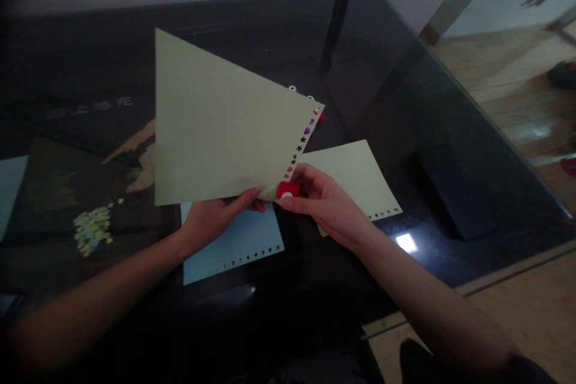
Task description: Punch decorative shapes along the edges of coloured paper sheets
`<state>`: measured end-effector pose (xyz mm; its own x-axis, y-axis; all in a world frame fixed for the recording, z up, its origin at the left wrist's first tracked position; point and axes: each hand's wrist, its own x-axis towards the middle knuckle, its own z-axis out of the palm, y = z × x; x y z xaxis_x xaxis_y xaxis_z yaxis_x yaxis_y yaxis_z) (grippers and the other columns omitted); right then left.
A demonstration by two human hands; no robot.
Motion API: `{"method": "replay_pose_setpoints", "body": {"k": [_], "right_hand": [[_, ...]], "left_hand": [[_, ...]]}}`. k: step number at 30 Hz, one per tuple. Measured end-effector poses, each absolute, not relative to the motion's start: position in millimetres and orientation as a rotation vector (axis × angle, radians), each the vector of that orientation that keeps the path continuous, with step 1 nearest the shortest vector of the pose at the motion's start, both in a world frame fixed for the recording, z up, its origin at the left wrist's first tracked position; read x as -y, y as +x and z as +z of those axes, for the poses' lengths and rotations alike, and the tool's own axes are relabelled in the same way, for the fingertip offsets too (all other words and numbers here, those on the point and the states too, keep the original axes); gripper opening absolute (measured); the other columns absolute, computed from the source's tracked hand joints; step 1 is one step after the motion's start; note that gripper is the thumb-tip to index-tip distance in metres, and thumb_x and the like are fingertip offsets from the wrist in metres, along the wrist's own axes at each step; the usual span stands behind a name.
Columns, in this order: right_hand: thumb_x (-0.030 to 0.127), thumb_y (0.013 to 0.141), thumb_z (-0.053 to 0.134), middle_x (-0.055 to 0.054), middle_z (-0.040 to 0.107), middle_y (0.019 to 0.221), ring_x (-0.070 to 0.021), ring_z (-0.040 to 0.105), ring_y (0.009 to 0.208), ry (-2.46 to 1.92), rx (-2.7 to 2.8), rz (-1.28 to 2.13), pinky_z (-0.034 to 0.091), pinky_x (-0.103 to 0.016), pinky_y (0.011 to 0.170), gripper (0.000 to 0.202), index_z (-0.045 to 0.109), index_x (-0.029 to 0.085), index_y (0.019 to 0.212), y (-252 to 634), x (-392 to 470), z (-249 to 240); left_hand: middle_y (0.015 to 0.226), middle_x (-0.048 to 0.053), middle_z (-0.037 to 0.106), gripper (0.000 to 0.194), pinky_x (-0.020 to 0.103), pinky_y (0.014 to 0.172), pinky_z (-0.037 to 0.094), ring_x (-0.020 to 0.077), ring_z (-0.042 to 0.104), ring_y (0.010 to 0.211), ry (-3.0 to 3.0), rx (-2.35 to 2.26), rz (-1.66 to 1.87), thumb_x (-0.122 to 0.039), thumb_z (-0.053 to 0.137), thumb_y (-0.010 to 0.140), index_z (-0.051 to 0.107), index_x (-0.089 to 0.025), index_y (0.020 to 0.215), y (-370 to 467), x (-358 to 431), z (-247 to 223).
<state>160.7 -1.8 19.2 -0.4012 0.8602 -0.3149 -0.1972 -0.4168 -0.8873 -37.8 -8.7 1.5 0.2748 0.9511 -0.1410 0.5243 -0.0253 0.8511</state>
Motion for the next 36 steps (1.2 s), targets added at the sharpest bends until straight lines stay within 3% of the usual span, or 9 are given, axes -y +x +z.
{"method": "replay_pose_setpoints", "body": {"k": [10,20,26,36], "right_hand": [[0.022,0.065,0.077,0.000,0.062,0.088,-0.0180,0.059,0.088,-1.056,1.043,1.922,0.041,-0.043,0.098,0.024,0.060,0.023,0.083,162.1,1.7,19.0],[0.022,0.064,0.078,-0.002,0.066,0.097,-0.0171,0.061,0.089,-1.065,1.021,1.924,0.045,-0.037,0.092,0.030,0.065,0.024,0.092,160.7,2.8,20.2],[0.024,0.068,0.076,-0.001,0.066,0.093,-0.0163,0.059,0.084,-1.085,1.059,1.877,0.047,-0.034,0.083,0.025,0.066,0.024,0.091,159.5,4.6,20.4],[0.021,0.067,0.076,0.000,0.063,0.088,-0.0148,0.056,0.078,-1.045,1.028,1.907,0.046,-0.034,0.082,0.025,0.066,0.025,0.090,160.2,4.4,22.7]], "left_hand": [[0.071,-0.001,0.075,0.035,0.034,0.097,0.046,0.0181,0.069,0.078,1.660,-1.336,0.630,-0.038,0.047,0.088,0.065,-0.025,0.061,-37.2,8.8,2.7],[0.073,-0.002,0.075,0.036,0.036,0.101,0.043,0.0188,0.069,0.082,1.722,-1.351,0.615,-0.037,0.048,0.088,0.067,-0.025,0.060,-38.2,9.4,4.2],[0.071,-0.003,0.075,0.036,0.036,0.099,0.045,0.0181,0.069,0.080,1.712,-1.337,0.633,-0.037,0.048,0.088,0.067,-0.026,0.060,-37.8,10.6,5.2],[0.070,-0.003,0.074,0.036,0.033,0.096,0.047,0.0177,0.069,0.078,1.679,-1.319,0.634,-0.035,0.047,0.089,0.067,-0.025,0.060,-36.2,10.5,7.6]]}}
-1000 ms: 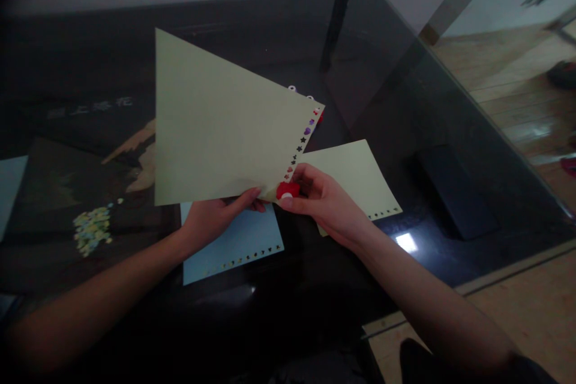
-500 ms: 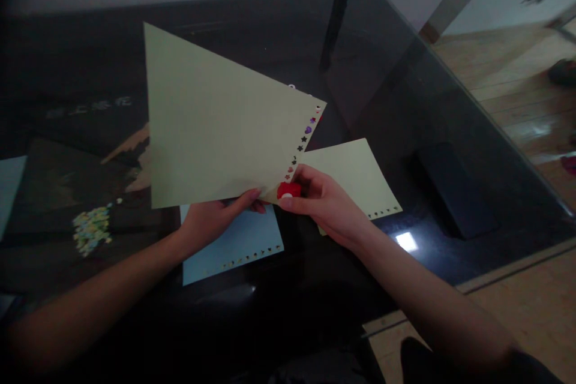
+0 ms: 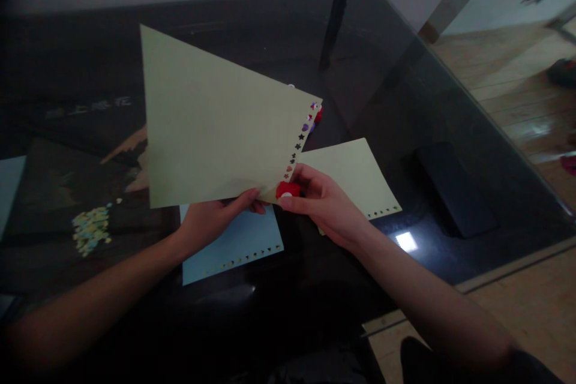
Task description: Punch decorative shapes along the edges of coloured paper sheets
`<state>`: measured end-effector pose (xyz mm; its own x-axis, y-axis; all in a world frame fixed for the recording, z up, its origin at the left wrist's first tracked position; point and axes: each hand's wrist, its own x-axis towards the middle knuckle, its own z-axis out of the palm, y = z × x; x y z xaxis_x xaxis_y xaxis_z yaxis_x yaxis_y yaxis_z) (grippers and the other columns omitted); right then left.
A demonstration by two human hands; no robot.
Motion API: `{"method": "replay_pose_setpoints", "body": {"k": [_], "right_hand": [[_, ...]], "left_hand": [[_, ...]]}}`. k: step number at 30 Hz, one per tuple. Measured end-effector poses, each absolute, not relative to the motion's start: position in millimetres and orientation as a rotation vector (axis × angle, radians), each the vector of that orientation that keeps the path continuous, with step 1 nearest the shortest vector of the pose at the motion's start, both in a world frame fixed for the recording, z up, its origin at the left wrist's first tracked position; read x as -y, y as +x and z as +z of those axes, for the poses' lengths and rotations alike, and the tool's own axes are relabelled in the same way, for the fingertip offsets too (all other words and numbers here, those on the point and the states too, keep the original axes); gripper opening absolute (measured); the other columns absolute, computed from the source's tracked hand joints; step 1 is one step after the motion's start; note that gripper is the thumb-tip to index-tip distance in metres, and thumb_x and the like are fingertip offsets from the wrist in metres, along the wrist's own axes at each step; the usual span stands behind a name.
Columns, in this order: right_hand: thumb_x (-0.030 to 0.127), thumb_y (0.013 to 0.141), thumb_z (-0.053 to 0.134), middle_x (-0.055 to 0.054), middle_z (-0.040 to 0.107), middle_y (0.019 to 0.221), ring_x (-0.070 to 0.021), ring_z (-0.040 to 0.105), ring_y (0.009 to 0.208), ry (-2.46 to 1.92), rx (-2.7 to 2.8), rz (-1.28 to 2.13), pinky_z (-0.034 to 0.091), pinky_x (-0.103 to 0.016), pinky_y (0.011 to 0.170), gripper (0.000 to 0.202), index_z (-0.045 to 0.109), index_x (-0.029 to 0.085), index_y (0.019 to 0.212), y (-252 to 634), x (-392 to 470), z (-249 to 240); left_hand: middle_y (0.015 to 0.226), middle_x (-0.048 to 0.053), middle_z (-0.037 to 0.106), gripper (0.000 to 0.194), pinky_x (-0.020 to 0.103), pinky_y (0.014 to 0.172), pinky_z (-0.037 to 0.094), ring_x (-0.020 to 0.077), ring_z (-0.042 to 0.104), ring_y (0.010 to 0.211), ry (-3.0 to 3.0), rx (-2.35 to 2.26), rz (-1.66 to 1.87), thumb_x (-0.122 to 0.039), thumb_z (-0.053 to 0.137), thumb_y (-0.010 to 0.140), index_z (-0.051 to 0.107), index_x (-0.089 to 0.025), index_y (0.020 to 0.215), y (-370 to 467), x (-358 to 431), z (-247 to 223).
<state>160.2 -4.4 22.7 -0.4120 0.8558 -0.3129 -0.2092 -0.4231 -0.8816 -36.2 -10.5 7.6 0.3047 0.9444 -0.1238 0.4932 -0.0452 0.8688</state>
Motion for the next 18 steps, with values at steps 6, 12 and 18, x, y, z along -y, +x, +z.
{"method": "replay_pose_setpoints", "body": {"k": [6,12,18], "right_hand": [[0.019,0.069,0.075,0.001,0.062,0.084,-0.0138,0.056,0.076,-0.999,0.998,1.927,0.045,-0.033,0.080,0.020,0.066,0.024,0.086,160.5,3.5,22.6],[0.017,0.068,0.076,0.000,0.063,0.090,-0.0119,0.055,0.082,-1.050,1.002,1.795,0.044,-0.027,0.075,0.026,0.065,0.021,0.092,159.1,5.3,19.5],[0.016,0.069,0.076,0.001,0.063,0.090,-0.0120,0.056,0.086,-1.070,1.043,1.746,0.044,-0.027,0.078,0.026,0.064,0.021,0.092,159.0,7.3,16.7]], "left_hand": [[0.070,-0.002,0.074,0.037,0.032,0.093,0.047,0.0177,0.068,0.076,1.662,-1.317,0.627,-0.036,0.046,0.090,0.067,-0.025,0.061,-36.8,10.4,4.7],[0.070,-0.001,0.074,0.038,0.032,0.093,0.046,0.0179,0.068,0.077,1.711,-1.333,0.635,-0.036,0.045,0.090,0.068,-0.023,0.062,-38.0,9.5,6.6],[0.071,-0.001,0.075,0.036,0.034,0.095,0.044,0.0191,0.068,0.081,1.744,-1.382,0.647,-0.034,0.047,0.089,0.068,-0.024,0.061,-38.3,9.8,7.3]]}}
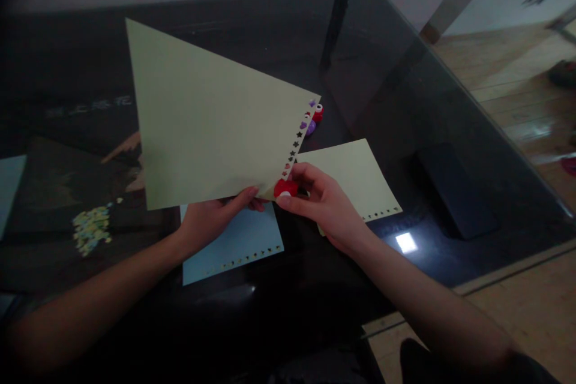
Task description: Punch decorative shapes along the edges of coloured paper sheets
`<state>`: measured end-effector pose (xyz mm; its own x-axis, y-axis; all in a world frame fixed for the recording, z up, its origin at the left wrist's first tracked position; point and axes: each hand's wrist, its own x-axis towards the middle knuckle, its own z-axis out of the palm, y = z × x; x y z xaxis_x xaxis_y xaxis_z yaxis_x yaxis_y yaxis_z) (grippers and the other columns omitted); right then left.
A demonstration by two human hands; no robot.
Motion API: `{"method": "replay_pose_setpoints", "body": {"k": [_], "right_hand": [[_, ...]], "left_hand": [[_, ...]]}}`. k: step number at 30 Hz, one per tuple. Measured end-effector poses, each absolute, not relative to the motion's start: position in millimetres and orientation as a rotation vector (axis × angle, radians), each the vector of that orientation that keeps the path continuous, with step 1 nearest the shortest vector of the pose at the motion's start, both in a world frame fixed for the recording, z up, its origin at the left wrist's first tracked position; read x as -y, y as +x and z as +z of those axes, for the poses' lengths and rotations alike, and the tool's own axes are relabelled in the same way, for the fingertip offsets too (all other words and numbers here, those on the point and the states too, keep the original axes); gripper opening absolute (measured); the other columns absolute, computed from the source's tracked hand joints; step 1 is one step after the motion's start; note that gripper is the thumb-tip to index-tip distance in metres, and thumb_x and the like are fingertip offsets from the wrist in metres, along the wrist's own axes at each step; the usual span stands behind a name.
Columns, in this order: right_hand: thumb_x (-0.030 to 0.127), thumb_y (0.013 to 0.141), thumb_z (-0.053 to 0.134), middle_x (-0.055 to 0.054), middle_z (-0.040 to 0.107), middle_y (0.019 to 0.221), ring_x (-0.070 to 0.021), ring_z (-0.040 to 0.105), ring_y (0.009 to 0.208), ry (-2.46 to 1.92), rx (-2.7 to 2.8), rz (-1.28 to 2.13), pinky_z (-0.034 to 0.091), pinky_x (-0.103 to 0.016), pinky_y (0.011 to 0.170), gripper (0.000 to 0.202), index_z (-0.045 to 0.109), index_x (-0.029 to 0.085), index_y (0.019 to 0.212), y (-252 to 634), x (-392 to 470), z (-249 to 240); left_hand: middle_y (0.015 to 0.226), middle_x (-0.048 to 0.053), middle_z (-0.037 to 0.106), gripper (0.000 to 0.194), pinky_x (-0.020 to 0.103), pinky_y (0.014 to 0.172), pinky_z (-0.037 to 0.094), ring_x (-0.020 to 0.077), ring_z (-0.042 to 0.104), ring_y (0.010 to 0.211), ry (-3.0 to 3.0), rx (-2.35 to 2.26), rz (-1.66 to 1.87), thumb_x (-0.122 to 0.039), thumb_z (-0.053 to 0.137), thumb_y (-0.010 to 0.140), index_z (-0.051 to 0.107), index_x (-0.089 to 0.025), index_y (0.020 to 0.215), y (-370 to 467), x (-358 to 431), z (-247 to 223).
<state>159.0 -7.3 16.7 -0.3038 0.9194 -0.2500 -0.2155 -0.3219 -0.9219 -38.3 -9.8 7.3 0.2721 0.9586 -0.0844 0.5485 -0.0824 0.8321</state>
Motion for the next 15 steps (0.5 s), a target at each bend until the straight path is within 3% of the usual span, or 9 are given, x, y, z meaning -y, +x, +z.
{"method": "replay_pose_setpoints", "body": {"k": [7,15], "right_hand": [[0.017,0.070,0.075,0.002,0.061,0.090,-0.0112,0.056,0.085,-1.115,1.110,1.708,0.045,-0.026,0.075,0.026,0.064,0.021,0.093,163,5,18],[0.026,0.075,0.072,-0.001,0.064,0.096,-0.0138,0.057,0.088,-1.169,1.145,1.634,0.046,-0.026,0.069,0.027,0.066,0.025,0.102,172,-2,20]], "left_hand": [[0.072,-0.001,0.075,0.036,0.035,0.096,0.043,0.0190,0.068,0.080,1.695,-1.409,0.698,-0.035,0.048,0.088,0.068,-0.024,0.060,-39,10,5],[0.067,0.001,0.073,0.035,0.031,0.087,0.049,0.0159,0.067,0.071,1.618,-1.364,0.740,-0.033,0.048,0.088,0.066,-0.022,0.060,-40,7,6]]}}
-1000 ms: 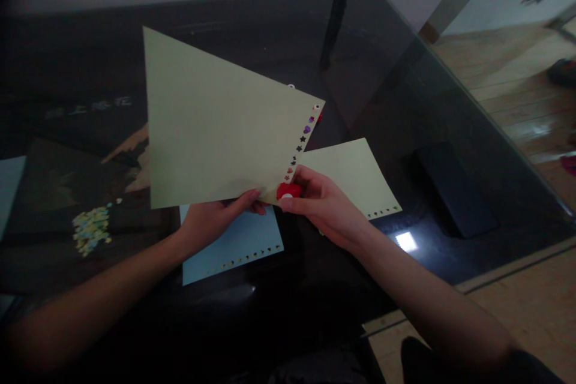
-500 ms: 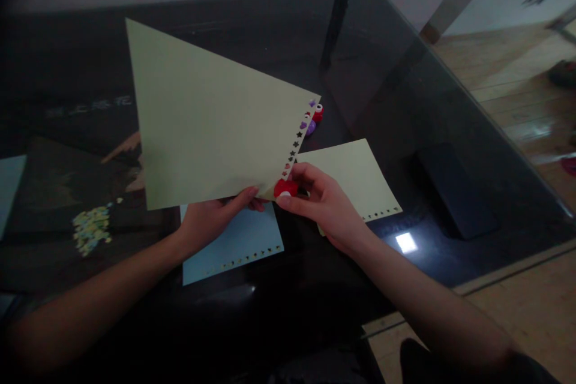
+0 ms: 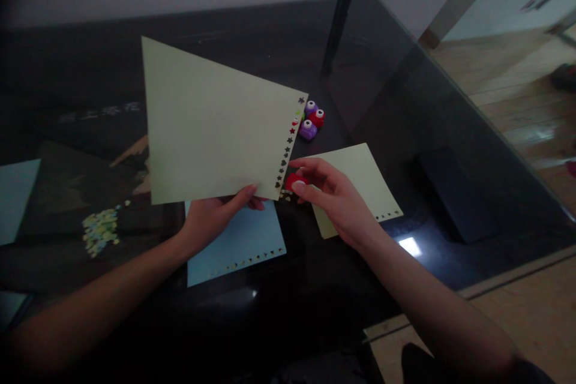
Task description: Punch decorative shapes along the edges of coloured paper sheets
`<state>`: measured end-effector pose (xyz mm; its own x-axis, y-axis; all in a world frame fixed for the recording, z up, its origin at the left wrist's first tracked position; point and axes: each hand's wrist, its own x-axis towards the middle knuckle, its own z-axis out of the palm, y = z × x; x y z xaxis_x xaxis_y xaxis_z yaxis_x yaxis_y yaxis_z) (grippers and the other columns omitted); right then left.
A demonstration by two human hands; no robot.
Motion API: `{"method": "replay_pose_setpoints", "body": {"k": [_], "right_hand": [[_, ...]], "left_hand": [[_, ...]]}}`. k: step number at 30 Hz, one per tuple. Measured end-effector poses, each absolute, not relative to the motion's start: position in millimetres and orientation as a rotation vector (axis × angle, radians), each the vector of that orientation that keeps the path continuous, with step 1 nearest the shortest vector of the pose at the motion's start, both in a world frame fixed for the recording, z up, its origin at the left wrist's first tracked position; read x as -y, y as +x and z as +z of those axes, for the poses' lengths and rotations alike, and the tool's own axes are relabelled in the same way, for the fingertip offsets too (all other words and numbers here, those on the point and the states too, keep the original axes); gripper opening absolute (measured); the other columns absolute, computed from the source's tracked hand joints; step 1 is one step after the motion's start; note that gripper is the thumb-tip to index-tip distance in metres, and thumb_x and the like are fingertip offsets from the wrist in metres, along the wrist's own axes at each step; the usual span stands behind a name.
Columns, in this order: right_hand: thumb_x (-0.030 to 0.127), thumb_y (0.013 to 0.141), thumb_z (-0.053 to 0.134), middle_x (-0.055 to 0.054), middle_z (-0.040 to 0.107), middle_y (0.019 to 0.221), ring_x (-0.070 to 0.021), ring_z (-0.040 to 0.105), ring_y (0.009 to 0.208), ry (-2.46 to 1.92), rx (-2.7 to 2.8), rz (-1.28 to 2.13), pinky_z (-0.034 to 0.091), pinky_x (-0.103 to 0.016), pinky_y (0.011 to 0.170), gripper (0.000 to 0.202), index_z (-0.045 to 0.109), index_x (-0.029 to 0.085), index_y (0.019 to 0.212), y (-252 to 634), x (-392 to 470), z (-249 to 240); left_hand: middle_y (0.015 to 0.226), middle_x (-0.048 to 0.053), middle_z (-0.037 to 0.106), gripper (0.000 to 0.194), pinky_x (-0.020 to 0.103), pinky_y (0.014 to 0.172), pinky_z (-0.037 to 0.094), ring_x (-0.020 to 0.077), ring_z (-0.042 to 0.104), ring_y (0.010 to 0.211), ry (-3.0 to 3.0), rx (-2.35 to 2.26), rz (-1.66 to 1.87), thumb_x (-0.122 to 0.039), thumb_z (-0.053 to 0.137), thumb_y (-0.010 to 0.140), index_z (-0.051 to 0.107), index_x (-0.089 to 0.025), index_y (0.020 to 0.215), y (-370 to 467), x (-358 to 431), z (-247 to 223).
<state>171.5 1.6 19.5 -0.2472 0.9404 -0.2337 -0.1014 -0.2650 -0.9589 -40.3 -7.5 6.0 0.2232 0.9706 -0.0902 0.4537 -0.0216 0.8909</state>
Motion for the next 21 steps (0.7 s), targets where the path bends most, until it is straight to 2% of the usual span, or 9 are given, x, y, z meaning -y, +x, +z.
{"method": "replay_pose_setpoints", "body": {"k": [5,11,16,19,21], "right_hand": [[0.033,0.083,0.065,-0.002,0.068,0.098,-0.0148,0.060,0.086,-1.213,1.159,1.548,0.046,-0.028,0.067,0.023,0.068,0.029,0.105,174,-6,18],[0.039,0.086,0.058,-0.005,0.069,0.094,-0.0161,0.062,0.083,-1.164,1.092,1.586,0.049,-0.028,0.063,0.021,0.070,0.025,0.096,177,-12,12],[0.037,0.080,0.067,-0.005,0.070,0.099,-0.0162,0.064,0.086,-1.109,1.006,1.636,0.052,-0.034,0.076,0.022,0.068,0.025,0.098,180,-16,12],[0.029,0.070,0.075,-0.003,0.070,0.095,-0.0154,0.064,0.084,-1.128,1.054,1.549,0.052,-0.034,0.079,0.029,0.067,0.025,0.098,183,-19,15],[0.029,0.070,0.075,-0.002,0.069,0.093,-0.0159,0.065,0.084,-1.166,1.132,1.442,0.052,-0.035,0.079,0.032,0.066,0.024,0.100,187,-25,18]], "left_hand": [[0.068,0.002,0.073,0.035,0.029,0.082,0.050,0.0147,0.067,0.070,1.548,-1.343,0.781,-0.034,0.048,0.088,0.066,-0.020,0.061,-41,6,4],[0.067,0.005,0.073,0.034,0.029,0.076,0.053,0.0157,0.068,0.067,1.418,-1.340,0.813,-0.035,0.050,0.086,0.066,-0.019,0.060,-41,3,8],[0.065,0.008,0.072,0.031,0.031,0.072,0.055,0.0183,0.068,0.064,1.237,-1.338,0.918,-0.036,0.055,0.083,0.067,-0.015,0.062,-44,-2,8],[0.063,0.008,0.072,0.029,0.031,0.068,0.056,0.0180,0.067,0.061,1.114,-1.295,1.002,-0.036,0.059,0.080,0.066,-0.014,0.063,-45,-6,2],[0.063,0.008,0.071,0.027,0.031,0.067,0.056,0.0173,0.067,0.061,1.046,-1.264,1.037,-0.035,0.060,0.079,0.066,-0.013,0.064,-46,-8,0]]}}
